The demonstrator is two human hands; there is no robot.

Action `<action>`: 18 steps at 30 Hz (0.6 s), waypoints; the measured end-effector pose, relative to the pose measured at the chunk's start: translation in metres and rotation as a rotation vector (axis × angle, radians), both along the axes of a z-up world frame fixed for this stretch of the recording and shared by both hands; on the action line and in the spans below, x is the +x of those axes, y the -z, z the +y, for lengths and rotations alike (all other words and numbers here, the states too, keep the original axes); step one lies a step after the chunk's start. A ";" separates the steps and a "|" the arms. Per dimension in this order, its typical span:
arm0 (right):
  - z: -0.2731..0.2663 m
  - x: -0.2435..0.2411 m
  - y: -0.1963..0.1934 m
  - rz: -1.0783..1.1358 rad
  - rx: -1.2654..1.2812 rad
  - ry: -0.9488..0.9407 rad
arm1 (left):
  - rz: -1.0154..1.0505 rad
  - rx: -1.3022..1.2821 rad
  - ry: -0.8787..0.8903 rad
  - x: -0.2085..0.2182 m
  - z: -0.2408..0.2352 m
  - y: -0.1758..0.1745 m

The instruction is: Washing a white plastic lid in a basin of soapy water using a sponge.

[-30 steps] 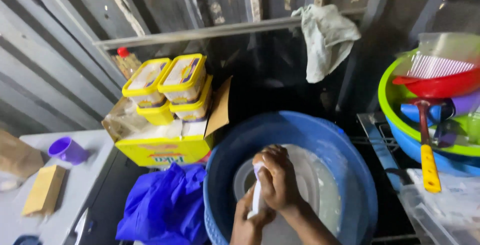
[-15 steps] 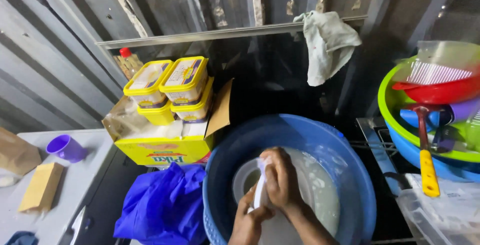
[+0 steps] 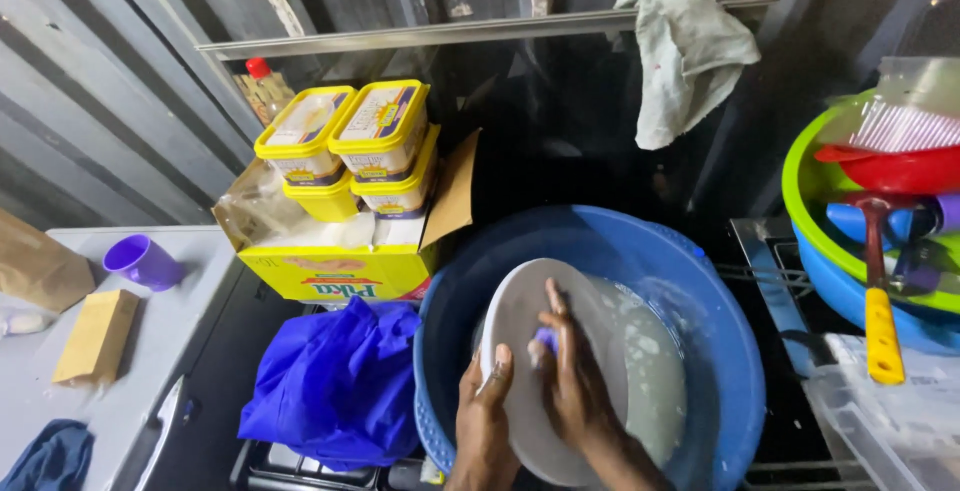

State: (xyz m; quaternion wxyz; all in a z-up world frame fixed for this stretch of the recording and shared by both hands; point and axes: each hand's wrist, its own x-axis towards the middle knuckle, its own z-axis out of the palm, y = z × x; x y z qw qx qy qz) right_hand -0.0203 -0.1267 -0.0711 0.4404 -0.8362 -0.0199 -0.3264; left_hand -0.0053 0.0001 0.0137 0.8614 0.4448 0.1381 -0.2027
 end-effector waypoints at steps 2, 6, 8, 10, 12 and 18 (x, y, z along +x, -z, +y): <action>-0.039 0.014 0.034 0.095 0.033 0.109 | 0.049 -0.010 -0.004 -0.005 0.000 -0.013; -0.019 -0.005 0.046 0.265 0.131 0.125 | -0.093 0.000 -0.009 0.004 0.007 -0.014; 0.020 -0.014 0.000 0.163 0.047 0.037 | -0.073 0.035 -0.035 0.012 0.006 -0.007; 0.031 -0.009 -0.020 0.078 -0.020 -0.042 | -0.036 0.085 -0.051 0.007 0.007 -0.009; 0.006 0.019 -0.020 0.164 -0.032 -0.046 | 0.072 -0.037 0.024 -0.003 0.004 -0.025; -0.034 -0.001 0.047 0.191 -0.042 0.075 | 0.171 -0.096 -0.112 0.001 0.014 -0.037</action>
